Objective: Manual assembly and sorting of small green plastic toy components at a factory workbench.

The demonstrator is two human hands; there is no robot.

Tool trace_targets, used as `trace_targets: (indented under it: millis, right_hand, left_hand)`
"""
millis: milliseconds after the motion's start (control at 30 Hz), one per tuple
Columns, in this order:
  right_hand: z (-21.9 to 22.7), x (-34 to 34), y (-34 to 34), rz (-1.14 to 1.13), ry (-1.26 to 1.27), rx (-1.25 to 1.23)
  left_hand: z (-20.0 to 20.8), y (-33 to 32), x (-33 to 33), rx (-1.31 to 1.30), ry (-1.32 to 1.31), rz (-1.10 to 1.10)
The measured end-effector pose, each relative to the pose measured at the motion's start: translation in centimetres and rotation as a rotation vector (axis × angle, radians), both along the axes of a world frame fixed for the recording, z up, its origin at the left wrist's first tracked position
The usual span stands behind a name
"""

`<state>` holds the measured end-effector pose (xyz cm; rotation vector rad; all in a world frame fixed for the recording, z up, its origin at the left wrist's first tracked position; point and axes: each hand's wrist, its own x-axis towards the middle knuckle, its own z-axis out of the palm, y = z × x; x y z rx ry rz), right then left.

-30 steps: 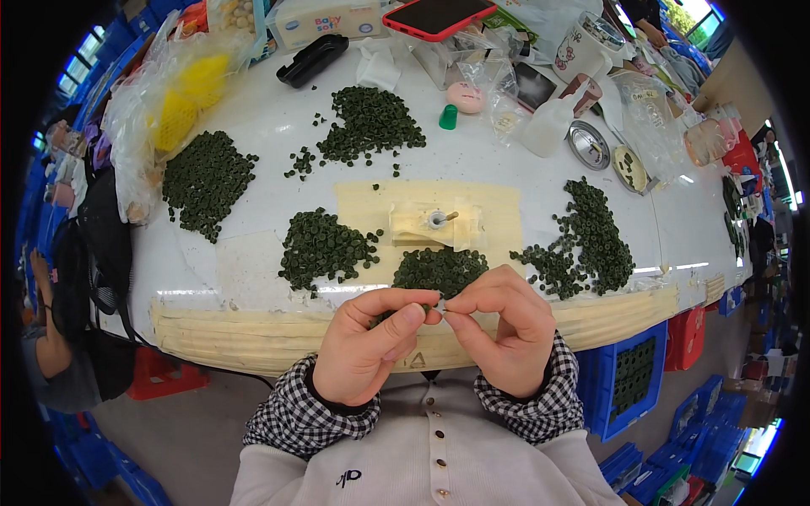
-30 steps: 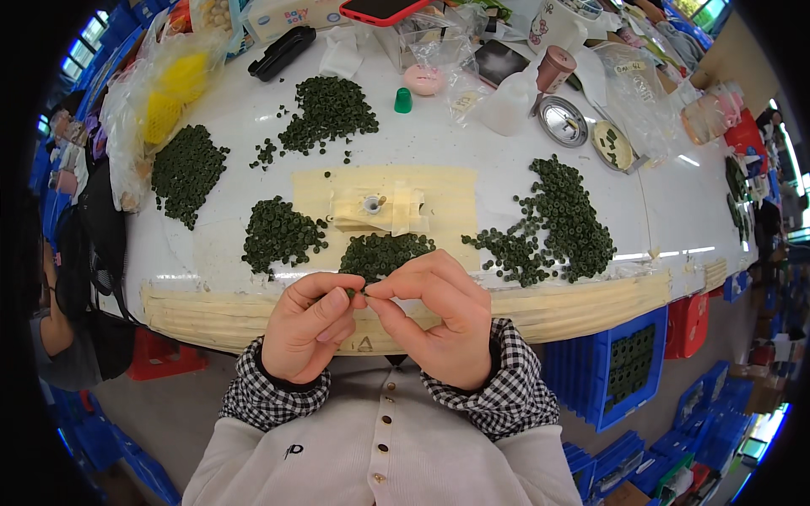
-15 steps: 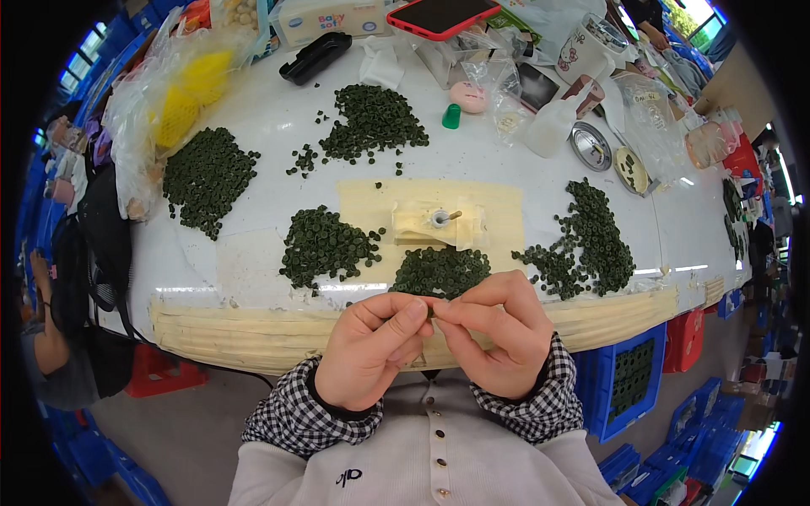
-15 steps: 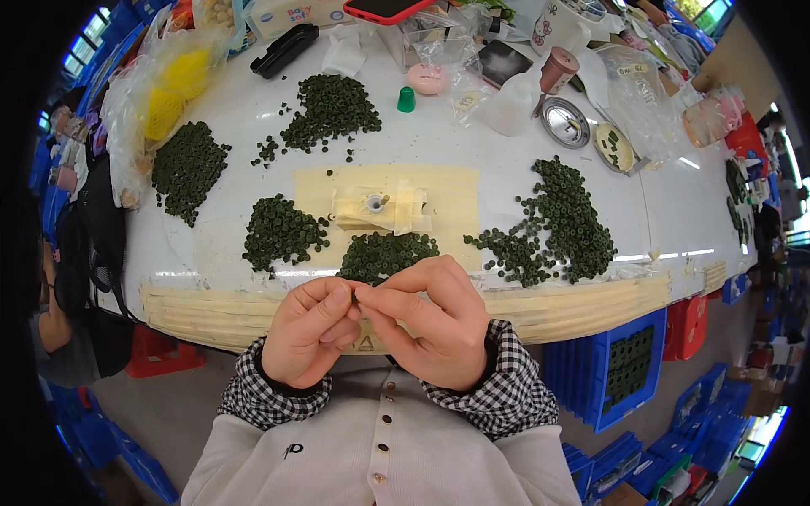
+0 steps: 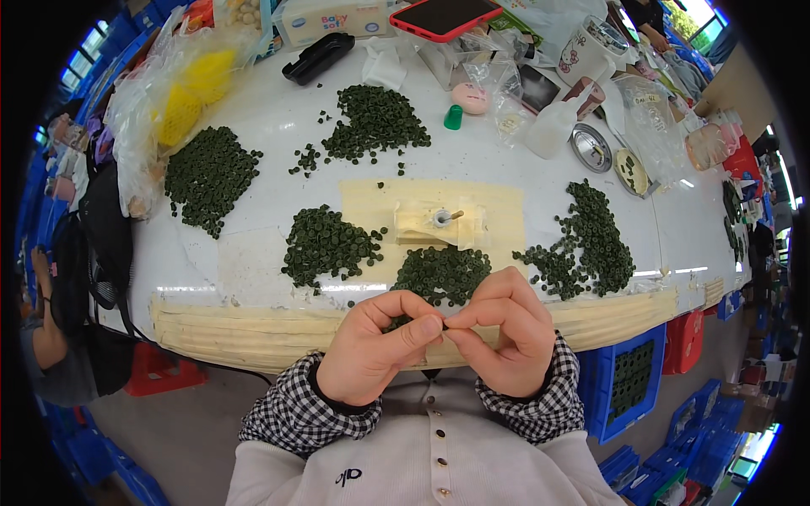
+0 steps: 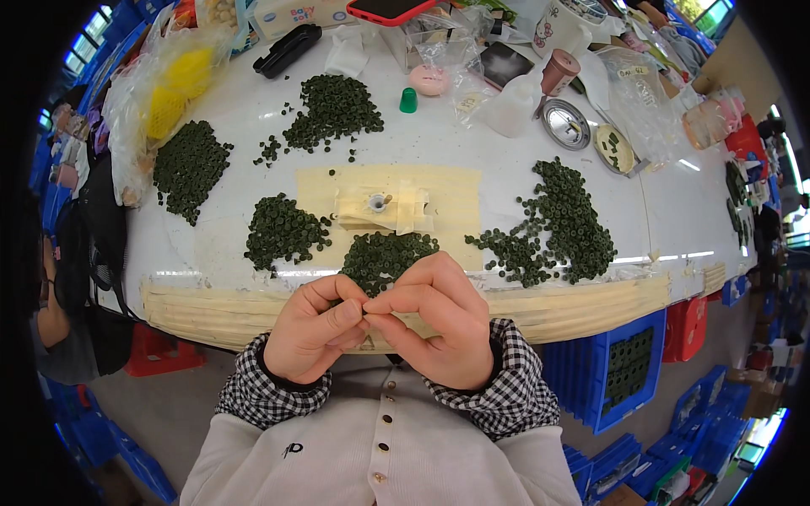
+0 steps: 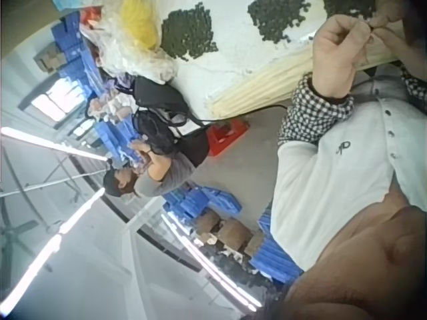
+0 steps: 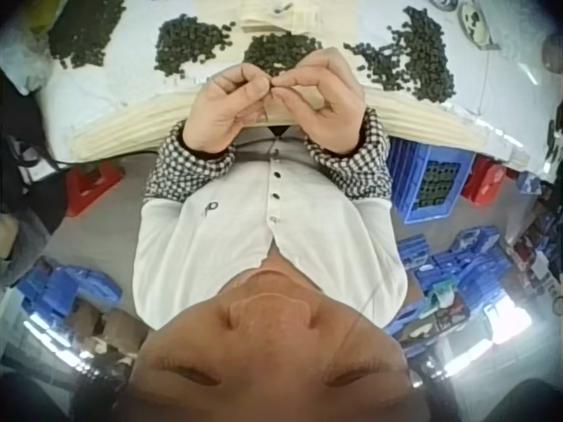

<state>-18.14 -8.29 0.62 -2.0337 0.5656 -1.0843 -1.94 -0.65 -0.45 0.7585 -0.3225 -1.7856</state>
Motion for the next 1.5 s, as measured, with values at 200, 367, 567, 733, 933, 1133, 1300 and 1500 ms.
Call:
trace_targets:
  millis: [200,367,567,733,933,1133,1300,1500]
  right_hand:
    - [0.5,-0.1,-0.3,-0.022,0.073,-0.117]
    - [0.3,0.0,-0.2,-0.023,0.057,-0.045]
    - [0.0,-0.1,0.0,-0.032,0.041,0.017]
    - [0.2,0.0,-0.1,-0.046,0.066,-0.081]
    - [0.0,0.1,-0.2,-0.063,0.046,-0.193]
    - [-0.2,0.1,-0.2,-0.051,0.034,-0.187]
    - [-0.2,0.3,-0.1,-0.061,0.026,-0.185]
    - [-0.1,0.2,-0.1,-0.056,0.028,-0.169]
  left_hand:
    - [0.9,-0.1,0.4,-0.024,-0.231,-0.011]
    - [1.2,-0.2,0.4,-0.079,-0.377,0.001]
    - [0.6,0.0,0.5,-0.091,-0.432,0.001]
    - [0.8,0.0,0.2,-0.143,-0.498,0.047]
    - [1.1,0.1,0.1,-0.205,-0.588,0.075]
    - [0.6,0.1,0.2,-0.233,-0.625,0.09]
    - [0.3,0.2,0.1,-0.229,-0.584,0.11]
    - [0.3,0.1,-0.1,-0.25,-0.647,0.124]
